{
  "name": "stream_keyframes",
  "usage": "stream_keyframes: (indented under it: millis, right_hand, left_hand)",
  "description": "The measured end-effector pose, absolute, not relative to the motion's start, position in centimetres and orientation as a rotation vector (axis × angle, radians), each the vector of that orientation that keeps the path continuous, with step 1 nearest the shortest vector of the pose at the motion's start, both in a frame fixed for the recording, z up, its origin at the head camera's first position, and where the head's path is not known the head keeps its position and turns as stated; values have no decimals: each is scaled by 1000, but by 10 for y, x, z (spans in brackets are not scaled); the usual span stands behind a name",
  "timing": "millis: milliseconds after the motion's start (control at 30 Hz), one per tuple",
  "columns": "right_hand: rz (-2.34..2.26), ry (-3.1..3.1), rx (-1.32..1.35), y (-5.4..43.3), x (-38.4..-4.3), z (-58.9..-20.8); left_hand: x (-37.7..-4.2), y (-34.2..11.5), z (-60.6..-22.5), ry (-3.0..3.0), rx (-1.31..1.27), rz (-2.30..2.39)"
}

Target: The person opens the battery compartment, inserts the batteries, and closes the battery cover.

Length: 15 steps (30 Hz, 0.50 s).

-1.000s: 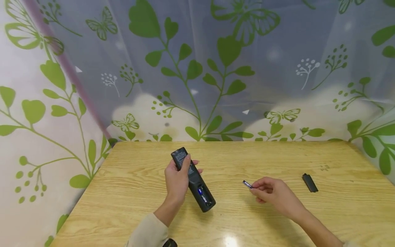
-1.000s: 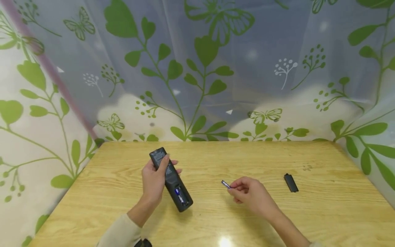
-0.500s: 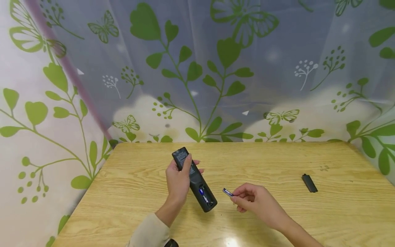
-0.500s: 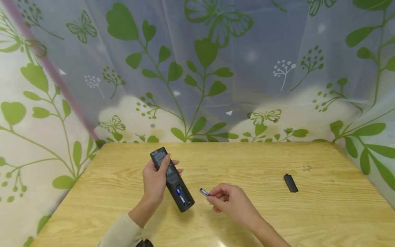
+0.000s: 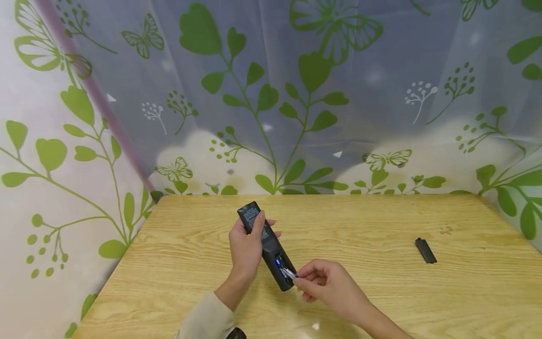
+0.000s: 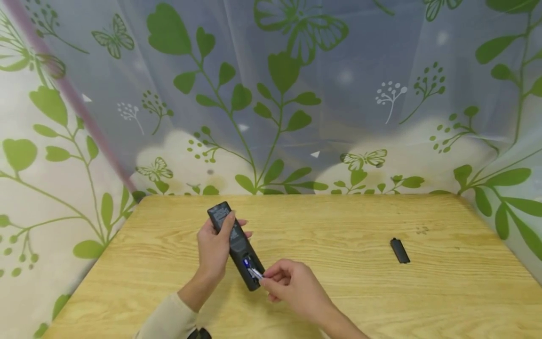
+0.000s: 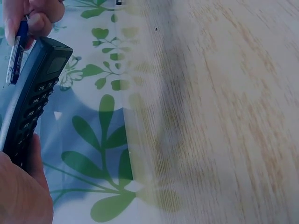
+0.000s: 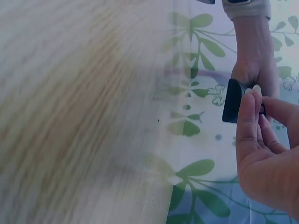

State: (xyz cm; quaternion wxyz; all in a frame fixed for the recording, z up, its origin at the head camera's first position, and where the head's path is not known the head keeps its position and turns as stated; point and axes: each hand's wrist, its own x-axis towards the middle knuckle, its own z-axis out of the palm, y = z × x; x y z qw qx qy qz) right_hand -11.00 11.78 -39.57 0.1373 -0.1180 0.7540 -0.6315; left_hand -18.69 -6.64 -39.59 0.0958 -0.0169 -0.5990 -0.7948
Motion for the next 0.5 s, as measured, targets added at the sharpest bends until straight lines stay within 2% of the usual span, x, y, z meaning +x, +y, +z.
stream_keyframes:
  millis: [500]
  right_hand:
    - [-1875,2235,-267,109,-107,-405]
  left_hand:
    - [-184,-71,-397,-1762,-42,-2343]
